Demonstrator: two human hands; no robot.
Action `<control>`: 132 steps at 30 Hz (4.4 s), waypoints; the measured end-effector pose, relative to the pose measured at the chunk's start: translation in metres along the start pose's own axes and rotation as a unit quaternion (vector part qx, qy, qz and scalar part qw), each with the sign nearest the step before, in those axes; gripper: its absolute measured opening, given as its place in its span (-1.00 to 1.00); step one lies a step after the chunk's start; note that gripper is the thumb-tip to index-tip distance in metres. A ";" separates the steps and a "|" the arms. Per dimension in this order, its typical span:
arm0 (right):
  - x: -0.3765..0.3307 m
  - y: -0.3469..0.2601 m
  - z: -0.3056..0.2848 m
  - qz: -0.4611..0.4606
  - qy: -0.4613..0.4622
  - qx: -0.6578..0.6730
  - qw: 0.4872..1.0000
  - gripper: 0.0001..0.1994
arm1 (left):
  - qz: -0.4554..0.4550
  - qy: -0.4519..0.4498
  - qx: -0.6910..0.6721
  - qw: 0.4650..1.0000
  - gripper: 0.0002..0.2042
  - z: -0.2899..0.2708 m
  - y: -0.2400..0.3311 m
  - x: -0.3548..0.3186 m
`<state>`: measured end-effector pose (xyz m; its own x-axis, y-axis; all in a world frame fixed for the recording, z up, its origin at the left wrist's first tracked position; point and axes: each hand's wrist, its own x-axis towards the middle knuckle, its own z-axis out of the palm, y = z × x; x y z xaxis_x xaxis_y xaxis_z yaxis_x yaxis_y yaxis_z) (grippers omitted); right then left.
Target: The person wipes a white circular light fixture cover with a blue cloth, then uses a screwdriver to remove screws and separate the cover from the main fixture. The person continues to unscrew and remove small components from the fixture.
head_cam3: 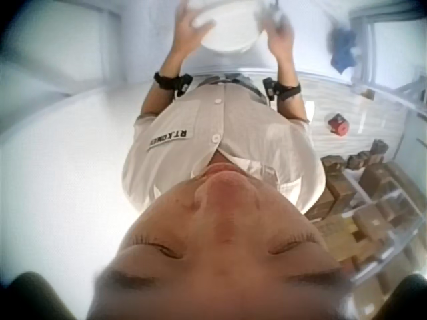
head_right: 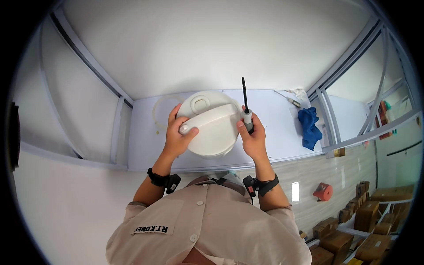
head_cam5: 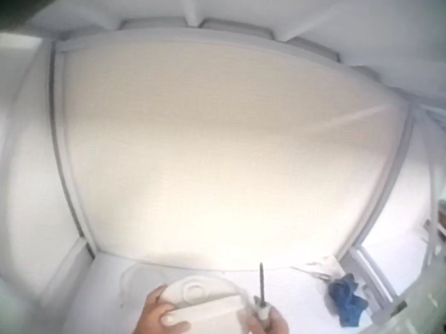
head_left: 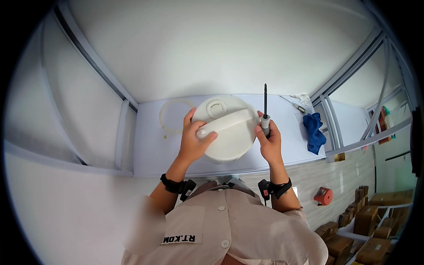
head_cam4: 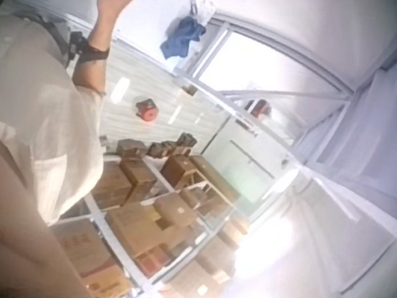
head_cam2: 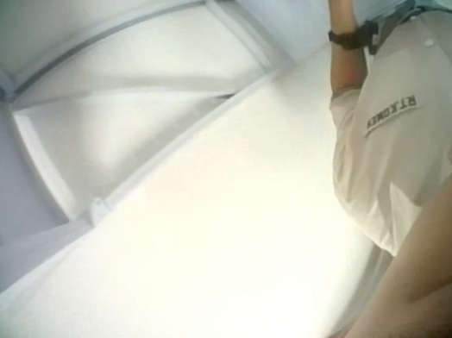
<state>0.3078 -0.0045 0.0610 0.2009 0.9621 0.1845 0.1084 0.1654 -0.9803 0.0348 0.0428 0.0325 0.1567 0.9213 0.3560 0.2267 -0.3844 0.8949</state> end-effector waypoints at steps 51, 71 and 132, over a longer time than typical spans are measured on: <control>-0.035 0.014 -0.236 0.007 0.303 0.003 0.953 -0.79 | 0.072 -0.084 -0.120 0.987 -0.42 0.223 0.096 0.008; -0.025 0.119 -0.304 0.170 -0.028 -0.095 0.981 -0.71 | -0.168 -0.008 0.117 0.979 -0.43 0.307 0.005 -0.035; 0.009 0.143 -0.237 -0.199 -0.071 -0.431 0.877 -0.52 | -0.088 0.142 0.087 0.982 -0.21 0.338 -0.045 -0.091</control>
<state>0.5560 -0.0234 -0.0606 -0.1366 0.8924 0.4300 0.8504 0.3283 -0.4112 0.3351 -0.0436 -0.1315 -0.1683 0.9442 0.2831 0.3918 -0.1995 0.8982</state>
